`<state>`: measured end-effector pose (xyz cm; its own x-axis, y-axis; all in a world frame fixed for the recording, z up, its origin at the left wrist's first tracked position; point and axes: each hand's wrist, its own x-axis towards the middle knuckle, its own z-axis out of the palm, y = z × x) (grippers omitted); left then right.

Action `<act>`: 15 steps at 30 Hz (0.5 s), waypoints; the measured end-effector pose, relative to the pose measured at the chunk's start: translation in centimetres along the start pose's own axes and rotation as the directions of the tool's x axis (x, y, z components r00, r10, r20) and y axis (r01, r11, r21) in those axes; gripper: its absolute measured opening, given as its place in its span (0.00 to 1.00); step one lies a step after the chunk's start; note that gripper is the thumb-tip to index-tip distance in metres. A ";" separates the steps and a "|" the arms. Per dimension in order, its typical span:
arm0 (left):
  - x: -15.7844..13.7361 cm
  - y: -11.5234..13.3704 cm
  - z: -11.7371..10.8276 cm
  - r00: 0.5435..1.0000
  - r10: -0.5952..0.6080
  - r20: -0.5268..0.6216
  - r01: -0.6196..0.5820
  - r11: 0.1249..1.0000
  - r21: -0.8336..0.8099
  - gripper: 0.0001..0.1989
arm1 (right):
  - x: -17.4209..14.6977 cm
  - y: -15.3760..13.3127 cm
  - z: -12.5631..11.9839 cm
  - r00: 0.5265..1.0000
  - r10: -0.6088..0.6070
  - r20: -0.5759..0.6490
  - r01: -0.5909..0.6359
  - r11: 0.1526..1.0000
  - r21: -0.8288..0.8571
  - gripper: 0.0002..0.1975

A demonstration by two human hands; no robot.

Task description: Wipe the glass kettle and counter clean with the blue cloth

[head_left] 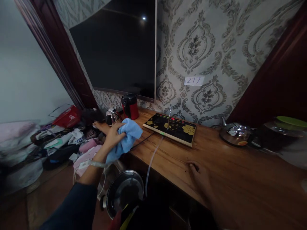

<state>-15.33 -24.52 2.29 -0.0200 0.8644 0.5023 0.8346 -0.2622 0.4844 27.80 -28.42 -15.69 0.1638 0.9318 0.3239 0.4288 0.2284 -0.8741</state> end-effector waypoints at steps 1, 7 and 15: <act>1.4 0.1 0.9 0.997 0.059 0.040 -0.060 0.998 0.027 0.27 | 0.0 0.0 0.0 1.000 0.004 -0.002 -0.004 1.000 0.000 0.15; 4.6 0.2 10.3 0.894 0.080 0.441 -0.090 0.996 0.001 0.23 | -0.1 0.0 0.1 0.999 0.031 -0.015 -0.031 1.000 0.006 0.15; 2.0 1.5 16.7 0.889 -0.169 0.426 -0.016 0.918 0.397 0.32 | -0.1 -0.2 0.1 0.998 0.043 -0.046 -0.043 0.999 -0.006 0.15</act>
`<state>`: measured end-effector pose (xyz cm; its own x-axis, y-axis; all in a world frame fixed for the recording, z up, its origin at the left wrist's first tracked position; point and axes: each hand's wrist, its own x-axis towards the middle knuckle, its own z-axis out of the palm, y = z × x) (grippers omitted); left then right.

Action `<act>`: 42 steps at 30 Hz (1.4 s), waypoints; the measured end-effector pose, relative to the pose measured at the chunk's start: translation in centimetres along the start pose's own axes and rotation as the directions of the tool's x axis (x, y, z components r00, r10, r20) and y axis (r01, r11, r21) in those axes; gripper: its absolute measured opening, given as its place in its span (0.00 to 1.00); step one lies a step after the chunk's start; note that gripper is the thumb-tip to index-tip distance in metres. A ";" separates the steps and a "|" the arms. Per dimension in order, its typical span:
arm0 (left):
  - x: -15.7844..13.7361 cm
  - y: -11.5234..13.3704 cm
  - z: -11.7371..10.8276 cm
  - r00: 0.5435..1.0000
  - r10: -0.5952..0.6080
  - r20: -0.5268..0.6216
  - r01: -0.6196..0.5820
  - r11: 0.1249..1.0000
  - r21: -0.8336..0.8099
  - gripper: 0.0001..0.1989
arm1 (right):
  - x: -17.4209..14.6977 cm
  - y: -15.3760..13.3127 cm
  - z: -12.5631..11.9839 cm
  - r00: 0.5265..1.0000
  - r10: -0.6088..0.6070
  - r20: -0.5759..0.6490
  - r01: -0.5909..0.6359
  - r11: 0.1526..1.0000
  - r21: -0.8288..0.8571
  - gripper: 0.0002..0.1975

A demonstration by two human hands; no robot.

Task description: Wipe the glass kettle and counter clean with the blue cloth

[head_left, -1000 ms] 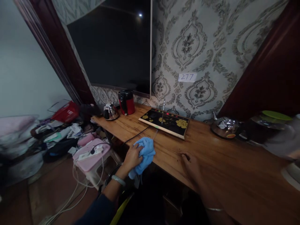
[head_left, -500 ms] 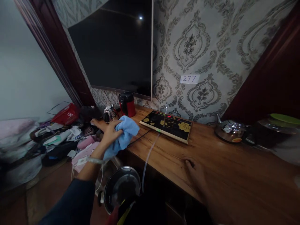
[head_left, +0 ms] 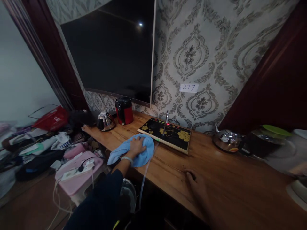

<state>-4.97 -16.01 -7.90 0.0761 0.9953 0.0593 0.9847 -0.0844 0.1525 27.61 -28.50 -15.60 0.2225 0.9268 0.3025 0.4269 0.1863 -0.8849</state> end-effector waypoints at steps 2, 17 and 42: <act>-0.6 -0.1 0.3 0.999 0.019 -0.037 -0.017 0.999 0.036 0.28 | 0.0 0.0 0.0 1.000 -0.001 0.008 0.001 1.000 0.000 0.15; -7.8 -6.6 -0.3 0.990 0.094 -0.108 -0.093 0.996 0.013 0.27 | 0.1 0.2 -0.1 0.999 -0.008 0.039 0.008 1.000 0.022 0.15; 2.1 2.0 -6.4 0.970 0.062 -0.236 -0.056 0.998 0.034 0.23 | 0.2 -0.8 0.1 0.999 -0.024 0.025 0.024 0.999 0.024 0.14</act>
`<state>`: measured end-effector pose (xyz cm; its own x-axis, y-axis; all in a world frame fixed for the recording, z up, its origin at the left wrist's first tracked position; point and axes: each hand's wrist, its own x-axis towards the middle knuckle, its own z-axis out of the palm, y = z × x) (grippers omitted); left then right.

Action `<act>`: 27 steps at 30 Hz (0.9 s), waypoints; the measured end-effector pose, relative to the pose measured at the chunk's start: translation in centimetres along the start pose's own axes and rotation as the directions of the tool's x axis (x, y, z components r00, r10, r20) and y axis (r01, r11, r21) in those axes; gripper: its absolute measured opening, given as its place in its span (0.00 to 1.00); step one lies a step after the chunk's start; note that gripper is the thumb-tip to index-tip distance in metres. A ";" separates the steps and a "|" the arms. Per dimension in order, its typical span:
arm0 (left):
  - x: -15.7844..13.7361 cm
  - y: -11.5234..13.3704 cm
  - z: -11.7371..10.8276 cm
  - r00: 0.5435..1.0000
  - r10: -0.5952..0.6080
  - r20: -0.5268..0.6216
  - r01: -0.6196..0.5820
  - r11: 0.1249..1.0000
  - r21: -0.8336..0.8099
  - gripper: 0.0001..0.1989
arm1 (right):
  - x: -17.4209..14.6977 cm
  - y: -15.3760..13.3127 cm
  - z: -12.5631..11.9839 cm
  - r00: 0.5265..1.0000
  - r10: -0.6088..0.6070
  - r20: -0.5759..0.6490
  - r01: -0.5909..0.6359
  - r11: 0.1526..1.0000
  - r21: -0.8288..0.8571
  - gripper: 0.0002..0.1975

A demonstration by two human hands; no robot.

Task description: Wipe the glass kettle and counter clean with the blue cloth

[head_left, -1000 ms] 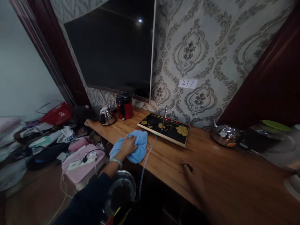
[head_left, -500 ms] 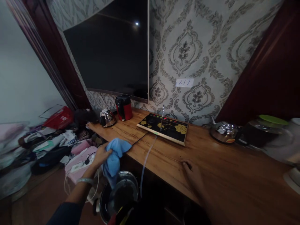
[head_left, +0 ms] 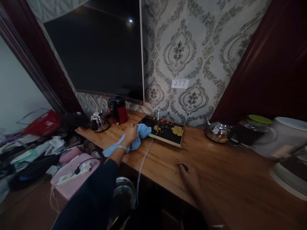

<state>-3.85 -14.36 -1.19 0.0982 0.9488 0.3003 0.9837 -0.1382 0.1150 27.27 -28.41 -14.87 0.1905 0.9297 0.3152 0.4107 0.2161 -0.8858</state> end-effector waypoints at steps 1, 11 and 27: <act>0.2 0.9 0.9 0.999 0.003 0.043 -0.003 1.000 0.008 0.21 | 0.0 0.0 0.0 1.000 -0.005 0.004 0.005 1.000 0.000 0.14; -1.8 10.2 2.4 0.881 0.427 0.204 -0.435 0.900 -0.004 0.18 | 0.0 -0.6 0.1 0.999 -0.045 -0.013 0.045 0.999 0.000 0.12; -5.2 18.5 5.3 0.895 0.434 0.105 -0.428 0.901 -0.073 0.23 | 0.4 0.2 0.6 0.996 -0.070 -0.055 0.071 0.997 0.017 0.11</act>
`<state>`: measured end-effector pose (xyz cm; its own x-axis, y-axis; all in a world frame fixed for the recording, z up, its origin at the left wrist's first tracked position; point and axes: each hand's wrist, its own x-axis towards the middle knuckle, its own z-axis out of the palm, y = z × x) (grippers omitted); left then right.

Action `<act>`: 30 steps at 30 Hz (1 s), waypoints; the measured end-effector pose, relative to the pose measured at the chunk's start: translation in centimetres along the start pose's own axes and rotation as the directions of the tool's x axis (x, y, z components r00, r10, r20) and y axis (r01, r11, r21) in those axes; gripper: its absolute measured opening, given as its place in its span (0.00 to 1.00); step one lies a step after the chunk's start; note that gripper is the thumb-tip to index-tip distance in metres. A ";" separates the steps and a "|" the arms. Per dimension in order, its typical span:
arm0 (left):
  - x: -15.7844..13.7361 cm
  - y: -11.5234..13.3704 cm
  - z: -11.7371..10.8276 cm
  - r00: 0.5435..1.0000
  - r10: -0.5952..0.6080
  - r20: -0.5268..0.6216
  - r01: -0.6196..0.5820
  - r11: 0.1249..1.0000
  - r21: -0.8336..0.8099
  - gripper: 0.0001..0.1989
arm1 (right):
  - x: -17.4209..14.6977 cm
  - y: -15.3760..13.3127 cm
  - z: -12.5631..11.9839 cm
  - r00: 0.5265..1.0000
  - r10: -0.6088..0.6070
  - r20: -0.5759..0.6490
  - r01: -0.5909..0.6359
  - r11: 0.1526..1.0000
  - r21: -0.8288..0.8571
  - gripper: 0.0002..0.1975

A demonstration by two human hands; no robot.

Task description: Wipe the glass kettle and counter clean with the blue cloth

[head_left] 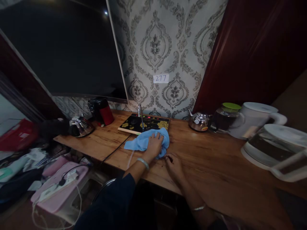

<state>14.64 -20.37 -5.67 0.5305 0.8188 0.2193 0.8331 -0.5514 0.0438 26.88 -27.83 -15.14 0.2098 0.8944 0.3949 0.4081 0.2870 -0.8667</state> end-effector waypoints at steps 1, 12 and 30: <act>-0.7 0.0 0.1 1.000 0.001 -0.003 -0.001 1.000 -0.011 0.23 | 0.0 0.0 0.0 1.000 0.013 -0.005 -0.013 1.000 0.008 0.11; -4.5 2.6 -0.2 0.939 -0.344 0.021 0.133 0.303 -0.944 0.18 | -0.7 -1.3 -0.4 0.991 0.122 -0.052 -0.090 0.908 0.410 0.30; -9.8 -1.9 0.8 0.890 -0.408 -0.204 0.217 0.772 -0.598 0.19 | -0.5 -0.9 -3.0 0.995 -0.098 0.037 0.104 0.970 -0.222 0.33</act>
<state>7.98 -27.21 -8.72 0.0999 0.9211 0.3764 0.6642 -0.3434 0.6640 29.06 -29.57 -13.66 0.1355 0.8743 0.4660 0.6145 0.2948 -0.7318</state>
